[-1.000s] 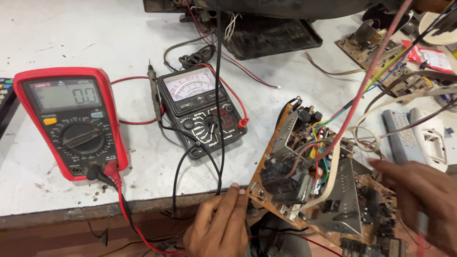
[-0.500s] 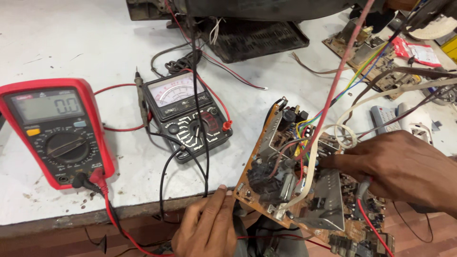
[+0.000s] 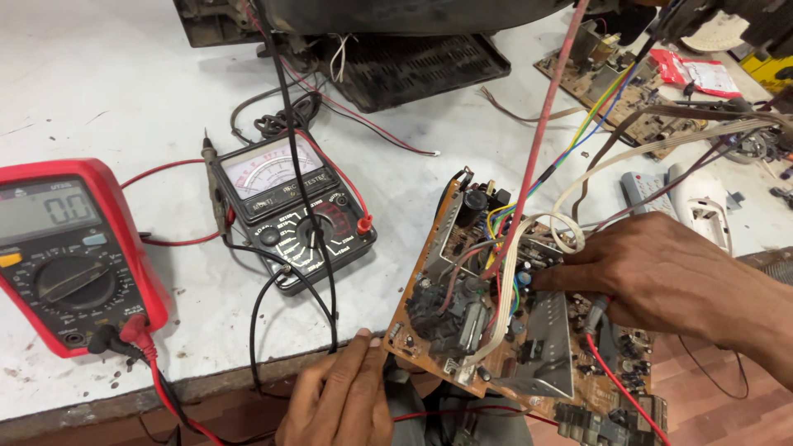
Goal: The person uses a multimeter to test various points on a circuit board. They hold the board with one hand and probe different components and solder points with the multimeter leads. The person flips the board over to test the solder side and continues probing different areas while monitoring the multimeter display.
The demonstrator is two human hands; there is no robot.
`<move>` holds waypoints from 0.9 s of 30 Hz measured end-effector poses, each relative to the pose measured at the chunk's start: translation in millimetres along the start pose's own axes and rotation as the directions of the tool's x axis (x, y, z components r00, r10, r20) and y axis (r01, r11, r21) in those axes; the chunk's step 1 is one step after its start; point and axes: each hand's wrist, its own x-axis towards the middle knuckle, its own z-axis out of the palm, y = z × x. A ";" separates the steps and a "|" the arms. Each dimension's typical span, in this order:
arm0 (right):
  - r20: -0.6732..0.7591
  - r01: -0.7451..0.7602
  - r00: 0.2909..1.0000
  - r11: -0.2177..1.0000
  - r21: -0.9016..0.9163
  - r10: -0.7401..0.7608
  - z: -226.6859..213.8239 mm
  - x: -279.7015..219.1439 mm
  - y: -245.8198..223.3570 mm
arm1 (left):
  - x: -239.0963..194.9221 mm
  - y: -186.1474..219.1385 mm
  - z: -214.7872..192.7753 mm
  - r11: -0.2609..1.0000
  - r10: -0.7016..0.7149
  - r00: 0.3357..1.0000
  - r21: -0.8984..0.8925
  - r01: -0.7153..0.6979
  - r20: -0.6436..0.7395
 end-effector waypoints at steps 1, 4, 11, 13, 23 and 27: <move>-0.027 0.020 0.999 1.000 0.005 -0.020 0.2 0.5 0.2 | -1.9 0.6 0.8 1.000 -0.014 1.000 0.004 0.014 0.002; 0.016 -0.031 0.999 0.999 0.013 0.031 2.2 1.3 0.2 | -6.7 -2.1 2.2 1.000 -0.026 0.997 0.009 0.025 0.066; -0.149 0.033 0.989 0.997 0.076 -0.021 11.9 1.3 3.4 | -9.7 -7.5 3.8 1.000 0.008 0.997 -0.012 -0.007 0.079; -0.112 0.008 0.994 0.997 0.078 0.000 12.6 0.2 4.9 | -7.7 -9.2 1.8 0.999 0.033 0.995 -0.018 -0.031 0.090; 0.057 -0.090 0.995 0.948 0.306 0.077 10.9 -1.7 11.9 | 1.2 3.8 -2.6 1.000 -0.017 1.000 -0.024 0.017 0.002; -0.121 0.088 0.991 0.947 0.310 -0.053 29.8 -2.6 20.7 | 2.2 5.5 -0.3 1.000 0.006 0.997 -0.028 -0.008 -0.071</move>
